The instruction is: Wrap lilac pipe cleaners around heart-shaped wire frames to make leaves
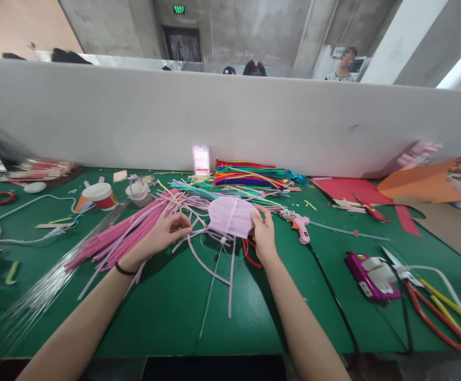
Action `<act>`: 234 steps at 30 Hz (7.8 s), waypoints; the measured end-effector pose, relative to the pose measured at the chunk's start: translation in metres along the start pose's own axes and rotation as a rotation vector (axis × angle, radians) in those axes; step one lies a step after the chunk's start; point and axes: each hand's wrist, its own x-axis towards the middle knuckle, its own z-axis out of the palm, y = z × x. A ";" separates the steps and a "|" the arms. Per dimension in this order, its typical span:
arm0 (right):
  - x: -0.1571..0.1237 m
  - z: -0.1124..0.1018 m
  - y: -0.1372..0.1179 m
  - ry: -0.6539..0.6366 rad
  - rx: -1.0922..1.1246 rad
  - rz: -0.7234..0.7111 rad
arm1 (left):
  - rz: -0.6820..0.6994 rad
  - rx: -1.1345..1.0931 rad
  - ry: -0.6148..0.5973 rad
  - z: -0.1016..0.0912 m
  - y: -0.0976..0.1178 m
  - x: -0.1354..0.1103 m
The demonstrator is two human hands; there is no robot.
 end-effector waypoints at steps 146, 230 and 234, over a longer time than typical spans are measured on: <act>-0.013 0.043 0.009 -0.407 -0.951 -0.469 | -0.250 -0.892 0.314 -0.015 -0.022 -0.007; -0.026 0.012 -0.029 -0.027 -0.832 -0.509 | -0.202 -0.895 0.281 0.003 -0.012 -0.016; -0.039 0.001 -0.026 -0.025 -0.759 -0.445 | -0.282 -0.882 0.219 0.019 -0.010 -0.026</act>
